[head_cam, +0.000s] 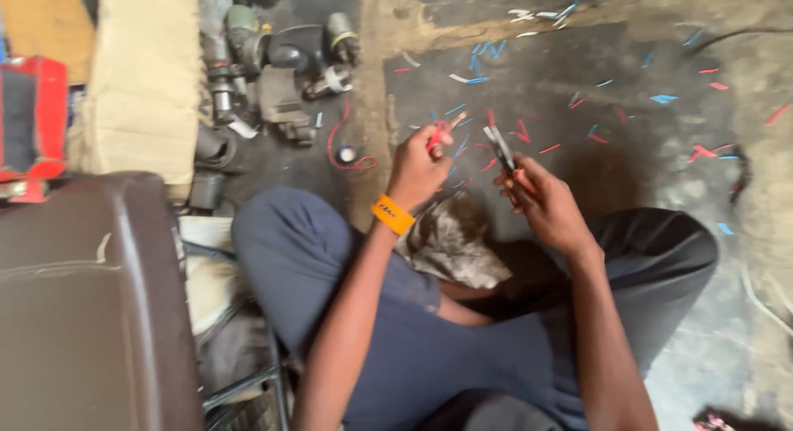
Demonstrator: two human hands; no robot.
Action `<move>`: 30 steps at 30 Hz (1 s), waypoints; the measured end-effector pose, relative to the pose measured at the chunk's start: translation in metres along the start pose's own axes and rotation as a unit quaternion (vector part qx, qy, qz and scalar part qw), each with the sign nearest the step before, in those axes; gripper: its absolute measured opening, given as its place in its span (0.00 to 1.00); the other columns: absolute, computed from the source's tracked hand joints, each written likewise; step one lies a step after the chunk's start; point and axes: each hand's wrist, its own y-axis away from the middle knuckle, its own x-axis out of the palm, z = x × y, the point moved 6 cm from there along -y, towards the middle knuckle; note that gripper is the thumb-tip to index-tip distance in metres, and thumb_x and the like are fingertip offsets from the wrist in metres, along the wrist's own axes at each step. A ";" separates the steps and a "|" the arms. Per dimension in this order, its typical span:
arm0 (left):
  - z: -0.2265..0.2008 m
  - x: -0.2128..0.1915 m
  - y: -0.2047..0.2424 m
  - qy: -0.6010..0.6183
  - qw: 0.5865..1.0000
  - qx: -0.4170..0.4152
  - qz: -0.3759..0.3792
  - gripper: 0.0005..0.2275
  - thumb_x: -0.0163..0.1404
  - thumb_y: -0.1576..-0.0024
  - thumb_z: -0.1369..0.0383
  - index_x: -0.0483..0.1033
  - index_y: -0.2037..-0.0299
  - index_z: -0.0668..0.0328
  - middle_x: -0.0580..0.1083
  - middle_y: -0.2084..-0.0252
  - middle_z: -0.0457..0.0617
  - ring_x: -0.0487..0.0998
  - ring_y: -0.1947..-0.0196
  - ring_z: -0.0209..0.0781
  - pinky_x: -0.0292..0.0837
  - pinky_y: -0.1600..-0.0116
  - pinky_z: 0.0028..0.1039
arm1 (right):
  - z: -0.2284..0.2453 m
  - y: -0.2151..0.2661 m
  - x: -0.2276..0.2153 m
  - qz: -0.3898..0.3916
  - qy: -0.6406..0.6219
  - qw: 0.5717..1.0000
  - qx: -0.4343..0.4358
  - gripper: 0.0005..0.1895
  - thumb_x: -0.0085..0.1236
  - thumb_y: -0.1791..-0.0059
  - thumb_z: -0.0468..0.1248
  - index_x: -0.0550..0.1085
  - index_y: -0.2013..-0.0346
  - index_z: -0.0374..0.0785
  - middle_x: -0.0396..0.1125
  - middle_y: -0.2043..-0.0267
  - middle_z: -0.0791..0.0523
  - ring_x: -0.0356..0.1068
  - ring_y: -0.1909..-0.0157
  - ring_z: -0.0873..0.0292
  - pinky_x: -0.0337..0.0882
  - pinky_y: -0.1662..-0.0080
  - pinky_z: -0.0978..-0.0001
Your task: The person sits on the floor and uses pliers to strip the insulation from red and blue wires. They repeatedly pick up wire segments, strip the ends, and place the pieces on the floor.
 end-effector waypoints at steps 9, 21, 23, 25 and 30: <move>-0.028 0.009 0.006 -0.009 0.999 0.025 0.040 0.12 0.52 0.50 0.77 0.75 0.55 0.66 0.72 0.71 0.49 0.75 0.72 0.39 0.73 0.63 0.28 | 0.020 0.007 0.026 -0.032 0.195 0.974 -0.107 0.19 0.54 0.45 0.37 0.69 0.40 0.37 0.71 0.52 0.42 0.71 0.49 0.39 0.71 0.53 0.55; -0.042 0.011 0.008 0.007 0.999 0.001 0.036 0.10 0.52 0.44 0.75 0.76 0.53 0.67 0.78 0.67 0.49 0.78 0.70 0.35 0.74 0.64 0.26 | 0.020 0.007 0.029 -0.044 0.202 0.976 -0.073 0.19 0.51 0.45 0.37 0.66 0.40 0.37 0.72 0.59 0.44 0.70 0.55 0.37 0.68 0.59 0.50; -0.047 0.007 0.007 0.057 0.998 -0.004 0.030 0.09 0.49 0.36 0.73 0.76 0.49 0.66 0.81 0.61 0.49 0.84 0.63 0.32 0.77 0.61 0.23 | 0.008 0.004 0.027 -0.044 0.182 0.982 -0.025 0.13 0.50 0.42 0.38 0.67 0.45 0.36 0.72 0.64 0.47 0.72 0.63 0.44 0.68 0.60 0.55; -0.052 0.006 0.007 0.112 0.993 0.000 0.032 0.10 0.46 0.35 0.72 0.75 0.46 0.67 0.80 0.54 0.50 0.83 0.56 0.34 0.75 0.66 0.22 | -0.001 -0.001 0.024 -0.060 0.089 0.994 0.001 0.10 0.49 0.41 0.38 0.66 0.49 0.34 0.69 0.66 0.51 0.70 0.67 0.52 0.69 0.62 0.61; -0.047 -0.002 0.003 0.197 0.976 0.005 0.096 0.11 0.46 0.32 0.71 0.77 0.47 0.71 0.81 0.51 0.54 0.83 0.51 0.38 0.74 0.63 0.23 | -0.016 -0.009 -0.006 -0.167 -0.018 0.984 0.050 0.13 0.48 0.42 0.35 0.67 0.43 0.37 0.63 0.69 0.59 0.63 0.72 0.68 0.67 0.67 0.73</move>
